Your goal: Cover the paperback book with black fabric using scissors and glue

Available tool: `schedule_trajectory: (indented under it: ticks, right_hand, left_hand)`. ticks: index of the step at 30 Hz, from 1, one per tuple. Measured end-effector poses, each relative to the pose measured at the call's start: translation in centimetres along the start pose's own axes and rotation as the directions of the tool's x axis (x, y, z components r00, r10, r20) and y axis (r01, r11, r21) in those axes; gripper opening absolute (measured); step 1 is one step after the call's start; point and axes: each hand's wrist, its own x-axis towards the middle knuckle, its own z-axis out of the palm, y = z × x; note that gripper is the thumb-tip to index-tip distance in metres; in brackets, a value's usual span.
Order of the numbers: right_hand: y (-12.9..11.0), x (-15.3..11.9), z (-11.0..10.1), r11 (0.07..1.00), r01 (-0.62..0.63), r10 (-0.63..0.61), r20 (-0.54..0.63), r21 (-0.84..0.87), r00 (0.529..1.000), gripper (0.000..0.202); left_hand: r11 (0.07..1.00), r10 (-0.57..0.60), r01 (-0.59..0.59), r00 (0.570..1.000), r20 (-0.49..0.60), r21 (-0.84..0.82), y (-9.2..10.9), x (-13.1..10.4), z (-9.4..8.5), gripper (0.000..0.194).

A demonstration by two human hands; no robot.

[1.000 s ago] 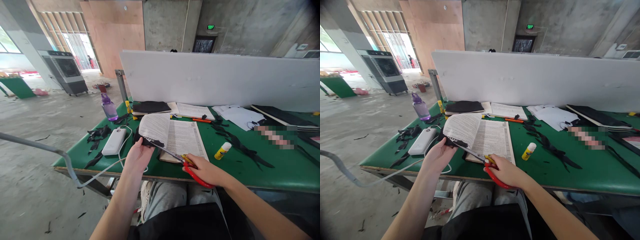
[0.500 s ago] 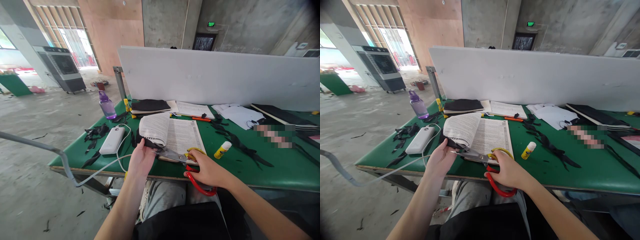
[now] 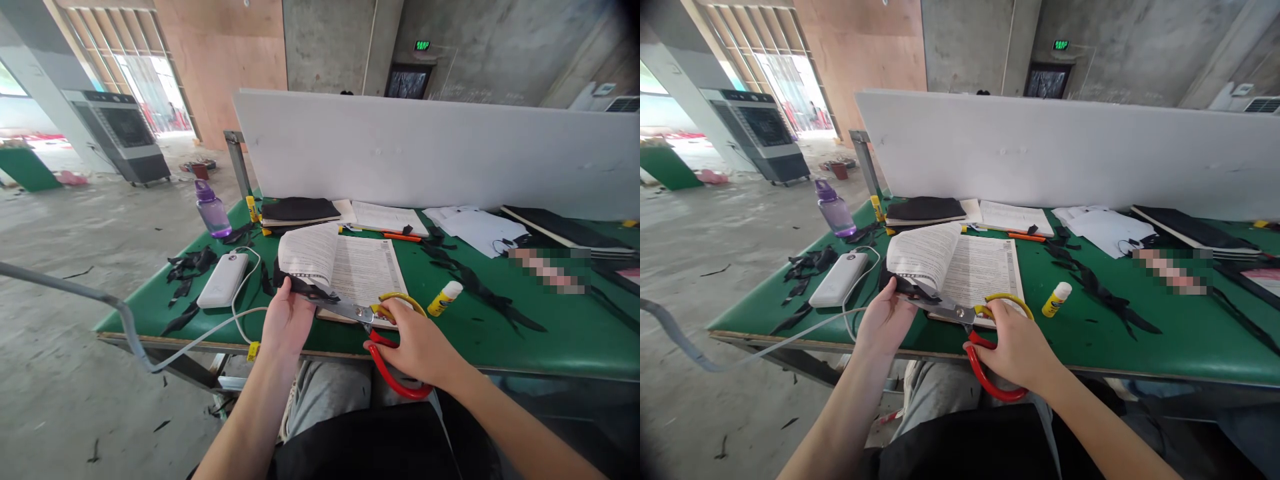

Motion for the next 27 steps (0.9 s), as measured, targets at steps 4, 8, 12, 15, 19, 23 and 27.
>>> schedule_trajectory:
  ticks: [4,8,12,15,19,23,27]
  right_hand:
    - [0.0,0.0,0.3,1.0,0.002,-0.003,-0.02,-0.022,1.0,0.041]
    - [0.3,0.0,0.8,0.996,-0.005,0.0,-0.06,-0.085,0.998,0.045]
    - [0.5,-0.1,1.1,0.991,0.006,-0.023,-0.128,-0.131,0.991,0.048]
    - [0.6,-0.1,1.2,0.987,0.033,-0.059,-0.159,-0.157,0.986,0.047]
    - [0.7,-0.2,1.3,0.98,0.05,-0.083,-0.168,-0.191,0.982,0.048]
    - [0.8,-0.2,1.5,0.98,0.033,-0.064,-0.15,-0.197,0.987,0.049]
    - [0.8,-0.2,1.5,0.979,0.032,-0.061,-0.14,-0.201,0.988,0.048]
  left_hand:
    - [1.0,-0.012,0.012,1.0,0.003,0.007,-0.2,0.0,-0.1,0.033]
    - [1.0,-0.026,0.026,1.0,0.006,0.011,-0.6,0.1,-0.3,0.034]
    - [1.0,-0.026,0.026,1.0,0.013,-0.011,-1.0,0.0,0.0,0.037]
    - [1.0,-0.023,0.022,1.0,-0.012,-0.022,-1.3,-0.1,0.2,0.036]
    - [0.999,-0.034,0.032,0.998,-0.056,-0.034,-1.6,0.1,0.1,0.033]
    - [0.998,-0.041,0.038,0.998,-0.057,-0.05,-1.9,0.3,-0.1,0.031]
    - [0.997,-0.043,0.039,0.996,-0.072,-0.061,-2.1,0.3,-0.2,0.03]
